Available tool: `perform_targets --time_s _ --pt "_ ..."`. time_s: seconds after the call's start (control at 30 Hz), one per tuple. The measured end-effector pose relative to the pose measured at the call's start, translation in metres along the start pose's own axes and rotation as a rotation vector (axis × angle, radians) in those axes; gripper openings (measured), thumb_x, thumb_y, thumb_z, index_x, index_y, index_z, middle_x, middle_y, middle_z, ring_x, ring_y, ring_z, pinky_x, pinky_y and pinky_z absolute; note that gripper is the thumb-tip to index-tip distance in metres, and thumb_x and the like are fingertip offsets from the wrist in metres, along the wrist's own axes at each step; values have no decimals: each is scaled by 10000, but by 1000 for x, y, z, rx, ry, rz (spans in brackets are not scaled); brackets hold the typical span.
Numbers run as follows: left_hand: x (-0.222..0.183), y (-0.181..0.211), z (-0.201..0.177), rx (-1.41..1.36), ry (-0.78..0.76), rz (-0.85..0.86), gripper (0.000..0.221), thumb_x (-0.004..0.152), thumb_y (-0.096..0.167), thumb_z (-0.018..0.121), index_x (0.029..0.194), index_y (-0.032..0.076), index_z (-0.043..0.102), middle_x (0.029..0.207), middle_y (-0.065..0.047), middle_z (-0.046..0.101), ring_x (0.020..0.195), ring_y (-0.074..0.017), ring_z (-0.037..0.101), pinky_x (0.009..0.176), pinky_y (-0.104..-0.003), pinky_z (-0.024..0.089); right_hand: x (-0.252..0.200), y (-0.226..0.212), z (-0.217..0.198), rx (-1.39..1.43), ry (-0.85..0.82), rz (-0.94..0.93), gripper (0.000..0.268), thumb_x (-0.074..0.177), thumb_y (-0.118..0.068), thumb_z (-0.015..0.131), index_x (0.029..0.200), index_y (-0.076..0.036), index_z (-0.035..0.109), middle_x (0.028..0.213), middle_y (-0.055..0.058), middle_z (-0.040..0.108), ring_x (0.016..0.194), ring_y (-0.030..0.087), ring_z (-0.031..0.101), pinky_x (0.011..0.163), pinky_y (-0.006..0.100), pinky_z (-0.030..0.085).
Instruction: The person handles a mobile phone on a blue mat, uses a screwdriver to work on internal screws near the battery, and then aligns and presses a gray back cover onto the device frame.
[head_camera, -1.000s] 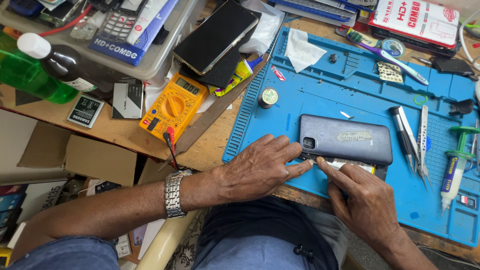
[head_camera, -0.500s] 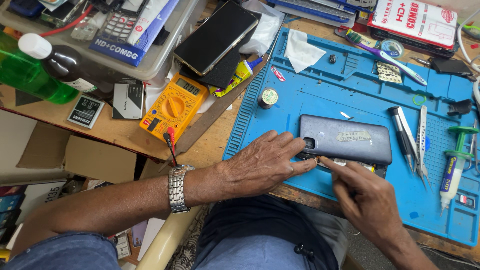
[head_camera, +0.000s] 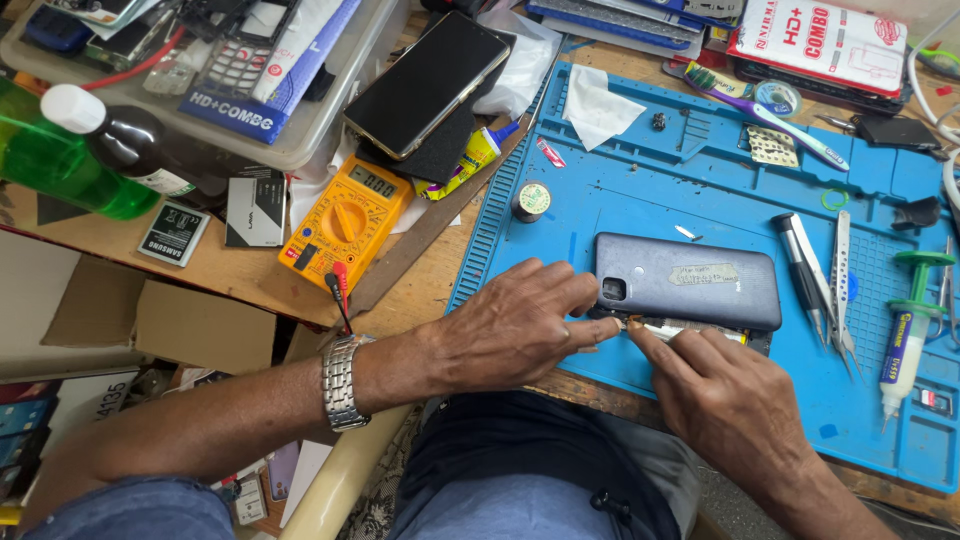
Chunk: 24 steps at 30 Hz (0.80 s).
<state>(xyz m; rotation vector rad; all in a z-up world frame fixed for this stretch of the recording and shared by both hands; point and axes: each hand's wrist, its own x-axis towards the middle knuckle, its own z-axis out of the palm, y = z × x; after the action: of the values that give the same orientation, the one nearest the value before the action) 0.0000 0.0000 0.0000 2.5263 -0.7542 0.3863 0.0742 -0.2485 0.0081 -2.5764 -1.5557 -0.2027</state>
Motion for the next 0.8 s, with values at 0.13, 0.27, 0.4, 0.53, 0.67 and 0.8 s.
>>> perform_targets --time_s 0.13,0.27,0.4,0.53,0.67,0.8 --pt "-3 2 0 7 62 -21 322 958 121 625 1269 139 704 1022 -58 561 954 -233 567 792 -397 449 5 -2 -7 -93 -59 -71 462 783 -150 728 1240 -87 701 777 18 619 722 194 630 600 359 538" --pt "-1 3 0 17 62 -29 346 938 113 622 1279 137 677 1031 -64 556 972 -240 566 797 -403 453 7 -9 -8 -99 -78 -53 484 787 -142 713 1263 -59 694 763 28 608 716 191 625 587 358 531" --pt "10 -4 4 32 24 -70 416 933 120 656 1347 112 614 1177 -122 566 1083 -283 567 886 -436 477 1 -22 -2 -110 -104 5 518 815 -148 710 1313 -12 670 779 41 617 723 190 624 605 356 536" --pt "24 -14 13 -29 99 -76 593 861 245 749 1389 65 548 1390 -272 488 1255 -412 505 1036 -509 455 -2 -25 0 -71 -45 43 451 824 -140 704 1253 -6 662 855 51 650 781 200 635 673 358 544" --pt "32 -25 20 -107 -53 -156 607 870 291 775 1392 83 545 1394 -276 488 1264 -423 500 1043 -532 445 -5 -27 2 -75 -25 57 469 832 -149 693 1278 -8 657 907 65 666 823 214 637 727 374 544" --pt "33 -30 23 -144 33 -54 593 842 267 772 1371 98 561 1407 -274 488 1297 -422 497 1064 -511 451 -8 -26 3 -104 -66 56 468 843 -177 683 1279 -7 653 946 73 677 856 220 637 756 382 542"
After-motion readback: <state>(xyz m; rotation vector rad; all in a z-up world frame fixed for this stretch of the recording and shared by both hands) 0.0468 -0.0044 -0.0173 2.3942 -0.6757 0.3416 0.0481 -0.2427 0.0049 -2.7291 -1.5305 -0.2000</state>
